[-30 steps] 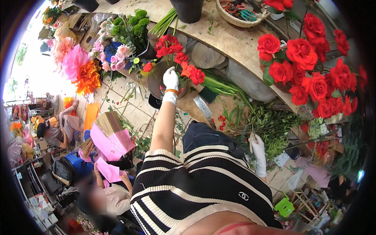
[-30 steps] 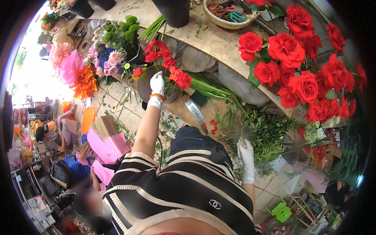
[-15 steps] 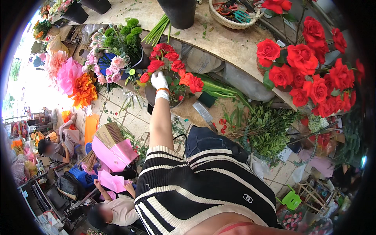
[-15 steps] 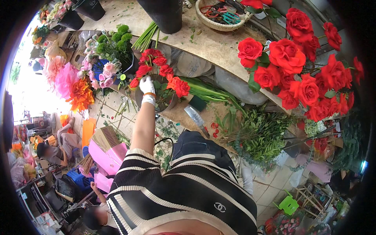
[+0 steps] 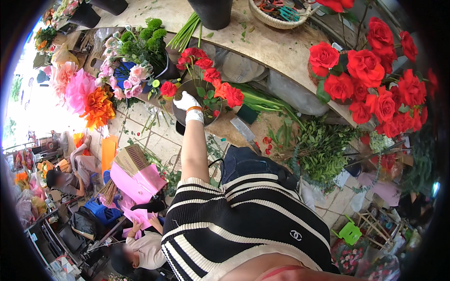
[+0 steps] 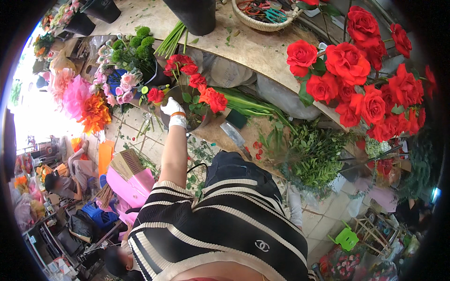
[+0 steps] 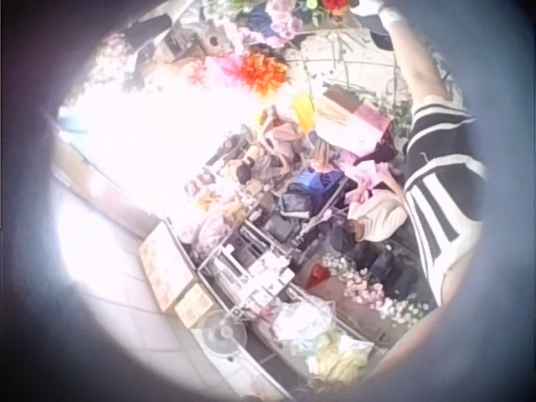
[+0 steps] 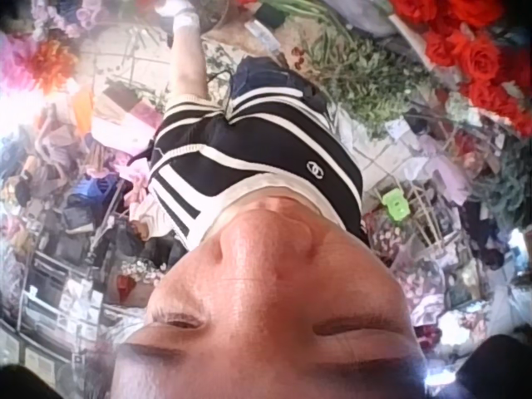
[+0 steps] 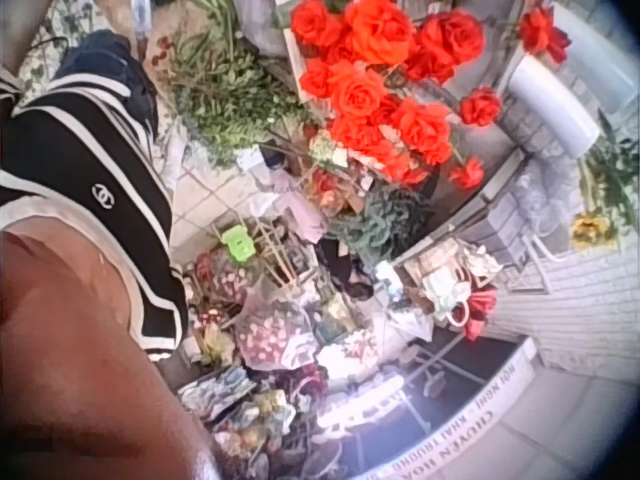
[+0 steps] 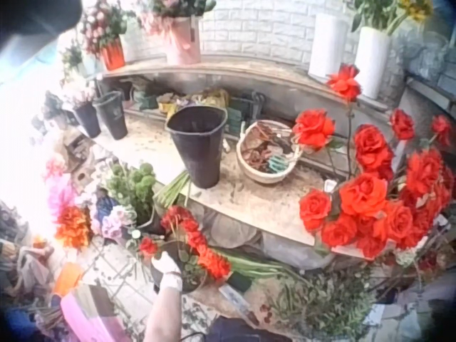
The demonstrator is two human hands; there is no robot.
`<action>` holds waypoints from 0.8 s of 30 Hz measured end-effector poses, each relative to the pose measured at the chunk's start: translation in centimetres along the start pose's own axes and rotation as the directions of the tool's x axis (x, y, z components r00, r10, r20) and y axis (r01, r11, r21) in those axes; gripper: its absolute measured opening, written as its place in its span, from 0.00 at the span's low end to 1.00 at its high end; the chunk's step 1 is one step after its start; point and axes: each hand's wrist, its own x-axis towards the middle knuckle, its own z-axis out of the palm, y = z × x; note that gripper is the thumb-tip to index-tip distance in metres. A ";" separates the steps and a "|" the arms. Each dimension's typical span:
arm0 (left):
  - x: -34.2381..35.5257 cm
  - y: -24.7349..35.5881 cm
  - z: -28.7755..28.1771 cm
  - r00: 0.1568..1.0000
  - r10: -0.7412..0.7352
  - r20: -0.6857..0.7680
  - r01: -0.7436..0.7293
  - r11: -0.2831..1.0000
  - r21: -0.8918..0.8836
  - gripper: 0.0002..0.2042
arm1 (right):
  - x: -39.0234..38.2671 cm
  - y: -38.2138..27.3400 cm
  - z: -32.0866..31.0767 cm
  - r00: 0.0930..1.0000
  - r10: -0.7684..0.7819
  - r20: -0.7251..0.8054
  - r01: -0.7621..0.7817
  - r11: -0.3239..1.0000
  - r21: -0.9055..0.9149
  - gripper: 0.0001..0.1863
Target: The person trims rose stems with shears and places the flowers into a large container on a shelf.
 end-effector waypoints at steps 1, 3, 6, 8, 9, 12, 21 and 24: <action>-2.0 2.0 0.0 0.996 -0.033 -0.086 0.037 0.998 0.051 0.20 | 0.1 0.7 -0.2 1.000 -0.011 -0.010 0.011 1.000 0.015 0.12; -2.9 1.8 0.4 0.997 0.048 -0.060 -0.037 0.986 0.165 0.21 | -0.5 0.2 -0.2 0.997 0.071 -0.001 -0.071 0.996 0.056 0.12; -2.1 -0.5 2.0 0.808 0.316 0.498 -0.316 0.945 -0.087 0.10 | -0.4 0.9 -0.2 0.995 0.096 -0.021 -0.093 0.989 0.112 0.13; -1.7 -1.5 3.3 0.704 0.252 0.664 -0.409 0.908 0.090 0.14 | -0.2 1.4 -0.9 0.997 0.077 -0.024 -0.075 0.993 0.091 0.14; -1.3 -1.6 3.8 0.657 0.191 0.730 -0.449 0.876 0.175 0.15 | -0.4 1.5 -1.1 0.998 0.066 -0.014 -0.065 0.996 0.060 0.14; -0.9 -1.0 4.3 0.642 0.102 0.760 -0.440 0.861 0.255 0.13 | -1.1 1.8 -0.6 0.994 0.089 -0.057 -0.086 0.995 0.058 0.14; 1.5 1.3 -0.8 0.854 0.259 0.450 -0.356 0.924 0.143 0.12 | -1.4 2.4 0.6 0.991 0.116 -0.061 -0.113 0.992 0.058 0.13; 2.3 1.5 -1.2 0.893 0.192 0.408 -0.272 0.950 0.150 0.11 | -1.5 2.7 1.1 0.991 0.121 -0.062 -0.117 0.991 0.058 0.13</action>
